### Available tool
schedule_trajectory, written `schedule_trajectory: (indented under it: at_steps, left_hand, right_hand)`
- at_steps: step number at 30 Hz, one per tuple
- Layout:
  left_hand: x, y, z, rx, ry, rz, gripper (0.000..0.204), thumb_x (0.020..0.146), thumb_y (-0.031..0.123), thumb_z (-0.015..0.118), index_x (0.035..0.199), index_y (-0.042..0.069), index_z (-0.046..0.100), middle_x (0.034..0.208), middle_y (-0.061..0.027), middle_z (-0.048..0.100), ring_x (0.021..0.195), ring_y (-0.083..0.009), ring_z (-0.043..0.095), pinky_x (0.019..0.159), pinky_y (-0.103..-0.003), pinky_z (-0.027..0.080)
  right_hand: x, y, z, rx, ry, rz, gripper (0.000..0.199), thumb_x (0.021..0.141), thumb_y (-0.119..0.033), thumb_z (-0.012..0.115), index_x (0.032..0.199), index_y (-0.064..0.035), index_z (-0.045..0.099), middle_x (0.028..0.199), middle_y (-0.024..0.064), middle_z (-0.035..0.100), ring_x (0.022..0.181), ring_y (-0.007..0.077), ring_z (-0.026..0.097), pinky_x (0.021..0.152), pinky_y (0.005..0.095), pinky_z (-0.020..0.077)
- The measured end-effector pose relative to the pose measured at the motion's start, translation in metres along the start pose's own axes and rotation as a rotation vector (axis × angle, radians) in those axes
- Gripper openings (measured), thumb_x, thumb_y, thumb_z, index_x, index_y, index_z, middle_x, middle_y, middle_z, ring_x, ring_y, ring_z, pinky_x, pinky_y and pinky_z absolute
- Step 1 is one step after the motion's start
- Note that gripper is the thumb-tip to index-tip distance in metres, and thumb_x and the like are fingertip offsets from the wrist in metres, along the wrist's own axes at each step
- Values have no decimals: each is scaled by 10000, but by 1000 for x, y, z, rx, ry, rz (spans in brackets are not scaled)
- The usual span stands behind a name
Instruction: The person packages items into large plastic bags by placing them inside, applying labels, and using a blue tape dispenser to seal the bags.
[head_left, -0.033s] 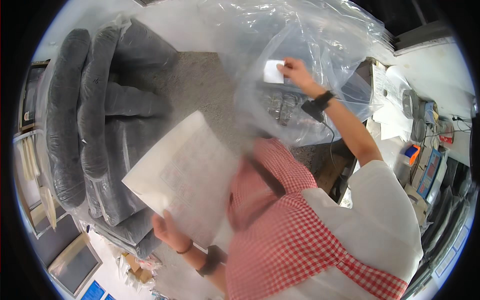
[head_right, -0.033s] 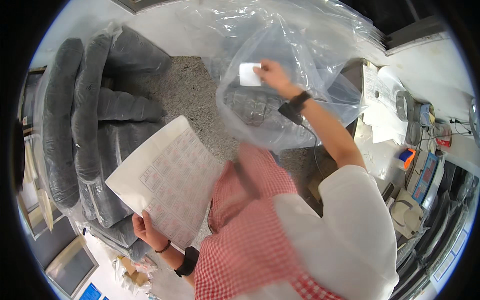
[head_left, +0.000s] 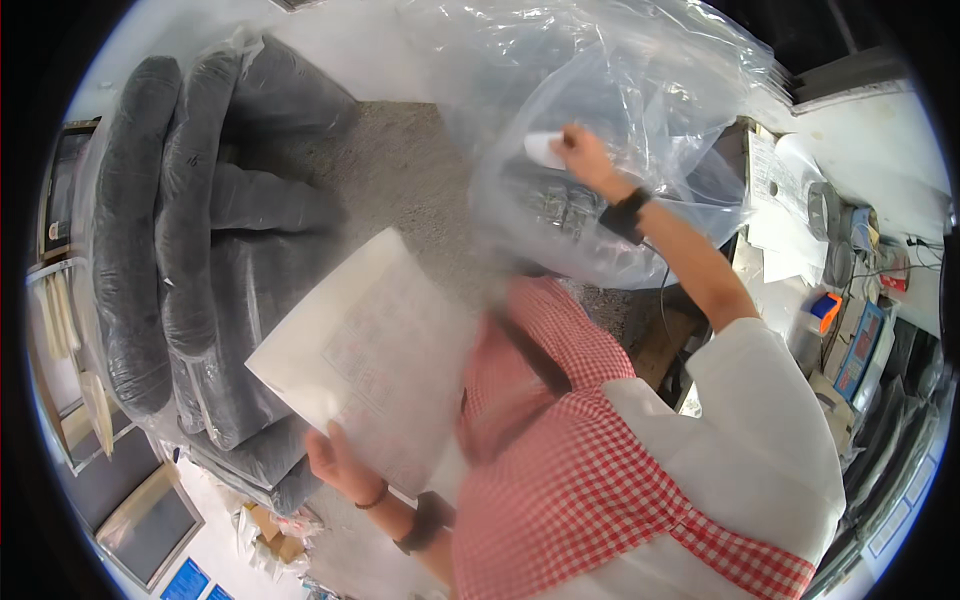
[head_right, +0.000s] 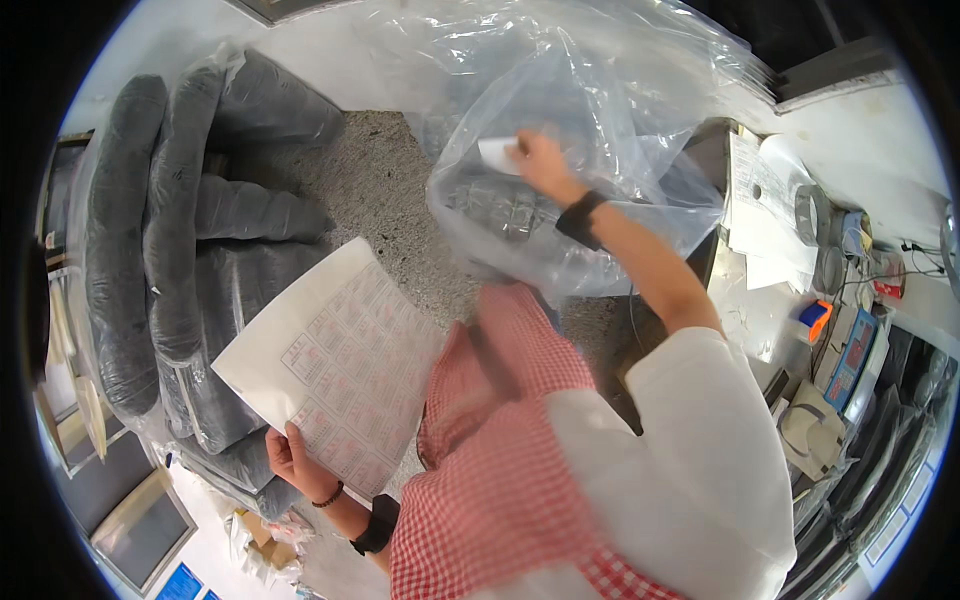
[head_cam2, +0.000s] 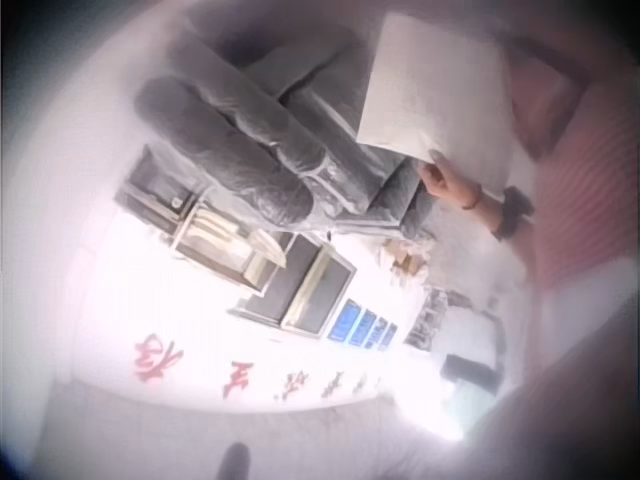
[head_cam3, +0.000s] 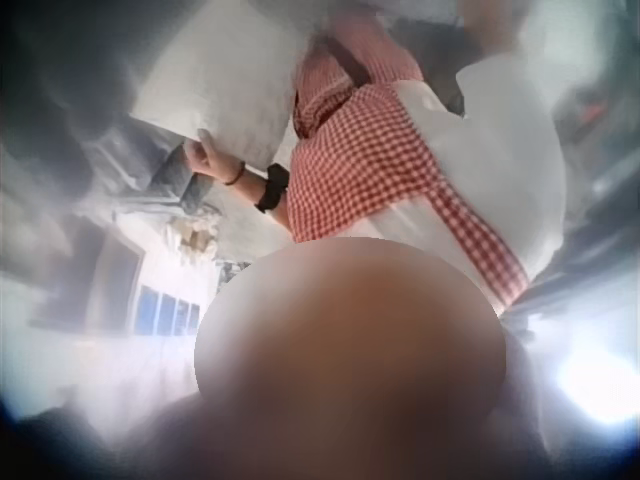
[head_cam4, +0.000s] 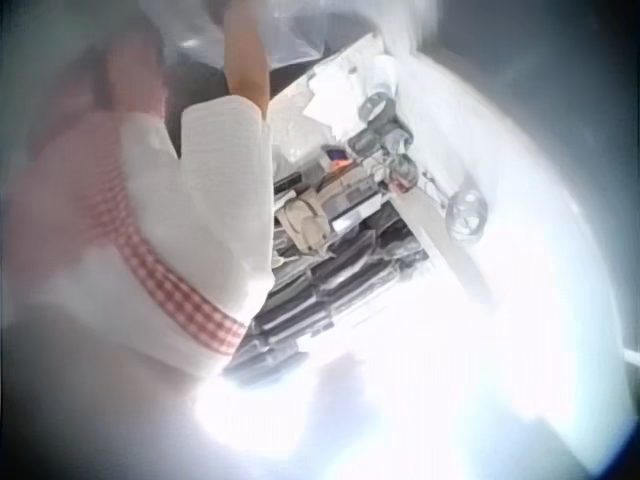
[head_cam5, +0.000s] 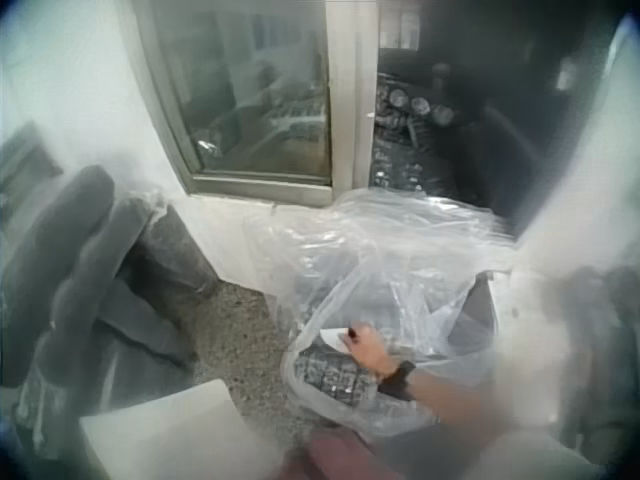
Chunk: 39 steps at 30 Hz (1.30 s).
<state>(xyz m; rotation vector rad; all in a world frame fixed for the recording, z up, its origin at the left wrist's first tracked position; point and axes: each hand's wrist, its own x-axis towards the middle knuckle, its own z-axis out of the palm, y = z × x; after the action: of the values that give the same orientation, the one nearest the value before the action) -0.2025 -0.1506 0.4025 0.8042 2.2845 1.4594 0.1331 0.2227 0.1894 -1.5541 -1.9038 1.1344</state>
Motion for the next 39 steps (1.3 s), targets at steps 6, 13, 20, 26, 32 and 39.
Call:
schedule_trajectory:
  at_steps: [6,13,20,26,32,39]
  left_hand:
    - [-9,22,25,-133,131,-123,124,944,107,536,960,-10,572,850,-10,594,760,-69,496,713,-212,399]
    - [0,-7,34,-86,163,-183,158,949,128,515,1039,3,550,927,-21,580,800,-70,468,751,-230,393]
    - [-5,6,61,-346,117,-98,188,900,51,463,1060,-25,525,970,-70,610,885,-101,554,813,-238,435]
    - [2,53,119,-513,123,15,291,869,36,574,1146,-48,552,1065,-102,620,967,-161,574,865,-309,447]
    - [24,56,118,-449,27,-184,234,902,94,614,1095,-35,586,1029,-74,637,881,-126,597,754,-259,478]
    - [57,71,157,-402,-91,-17,270,866,20,618,1115,-78,580,1052,-96,637,923,-147,593,812,-274,475]
  right_hand:
    - [-10,82,118,-704,184,-644,238,784,-189,609,998,-87,624,815,114,644,815,277,619,730,386,502]
    - [-16,40,86,-571,-421,-333,349,813,-268,606,1090,-56,599,999,206,592,926,365,595,741,456,505]
    - [-72,-192,8,-112,203,-732,258,772,-81,594,1028,-62,626,1018,126,628,890,318,606,743,405,499]
    - [-126,-236,87,339,-452,-1019,448,801,-316,683,1195,-128,584,1325,231,441,1191,371,468,970,481,396]
    - [-119,-241,69,528,-458,-819,370,830,-240,675,1146,-62,595,1259,202,510,1099,339,540,912,423,445]
    - [-64,-260,46,612,-398,-535,272,830,-191,651,1033,-11,632,941,168,649,800,288,653,696,344,520]
